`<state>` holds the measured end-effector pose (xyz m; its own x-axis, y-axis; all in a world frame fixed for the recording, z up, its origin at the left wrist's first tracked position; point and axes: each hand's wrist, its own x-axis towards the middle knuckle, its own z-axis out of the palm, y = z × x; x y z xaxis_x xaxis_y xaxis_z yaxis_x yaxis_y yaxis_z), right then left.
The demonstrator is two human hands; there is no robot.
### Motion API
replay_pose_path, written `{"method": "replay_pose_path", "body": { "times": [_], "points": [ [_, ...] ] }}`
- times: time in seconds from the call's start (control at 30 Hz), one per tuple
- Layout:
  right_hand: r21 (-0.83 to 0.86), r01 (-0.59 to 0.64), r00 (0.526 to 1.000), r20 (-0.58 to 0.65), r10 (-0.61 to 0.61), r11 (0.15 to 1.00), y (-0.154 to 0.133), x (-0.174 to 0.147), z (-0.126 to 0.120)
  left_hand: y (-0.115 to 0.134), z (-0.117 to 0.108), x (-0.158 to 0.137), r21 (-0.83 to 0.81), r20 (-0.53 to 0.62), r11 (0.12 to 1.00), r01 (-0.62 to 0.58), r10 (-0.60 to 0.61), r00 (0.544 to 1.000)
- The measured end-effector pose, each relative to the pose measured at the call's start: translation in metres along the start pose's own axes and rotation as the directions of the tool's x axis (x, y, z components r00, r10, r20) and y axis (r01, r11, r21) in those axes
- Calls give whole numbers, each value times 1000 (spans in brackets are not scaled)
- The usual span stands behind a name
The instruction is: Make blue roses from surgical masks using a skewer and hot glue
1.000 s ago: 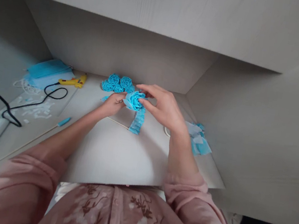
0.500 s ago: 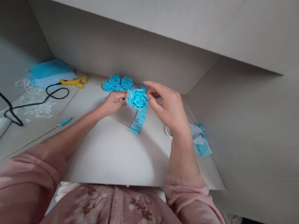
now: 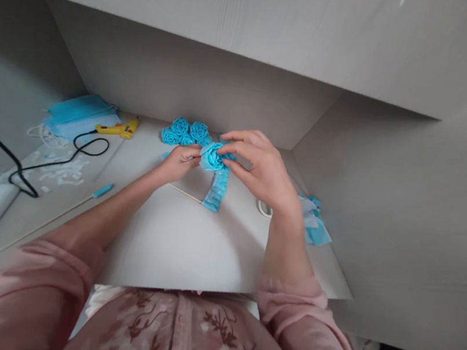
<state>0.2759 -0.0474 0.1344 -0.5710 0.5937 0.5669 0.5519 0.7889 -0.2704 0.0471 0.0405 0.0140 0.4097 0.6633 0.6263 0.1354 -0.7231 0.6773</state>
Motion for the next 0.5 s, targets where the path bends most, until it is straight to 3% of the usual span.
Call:
{"method": "replay_pose_path", "body": {
  "times": [0.33,0.5],
  "points": [
    [-9,-10,1000,16,11,1000,-1,0,5,11,-2,2,13,87,999,-48,47,995],
    [45,-47,997,-61,50,998,2,3,9,10,-2,3,12,68,998,-64,63,996]
  ]
}}
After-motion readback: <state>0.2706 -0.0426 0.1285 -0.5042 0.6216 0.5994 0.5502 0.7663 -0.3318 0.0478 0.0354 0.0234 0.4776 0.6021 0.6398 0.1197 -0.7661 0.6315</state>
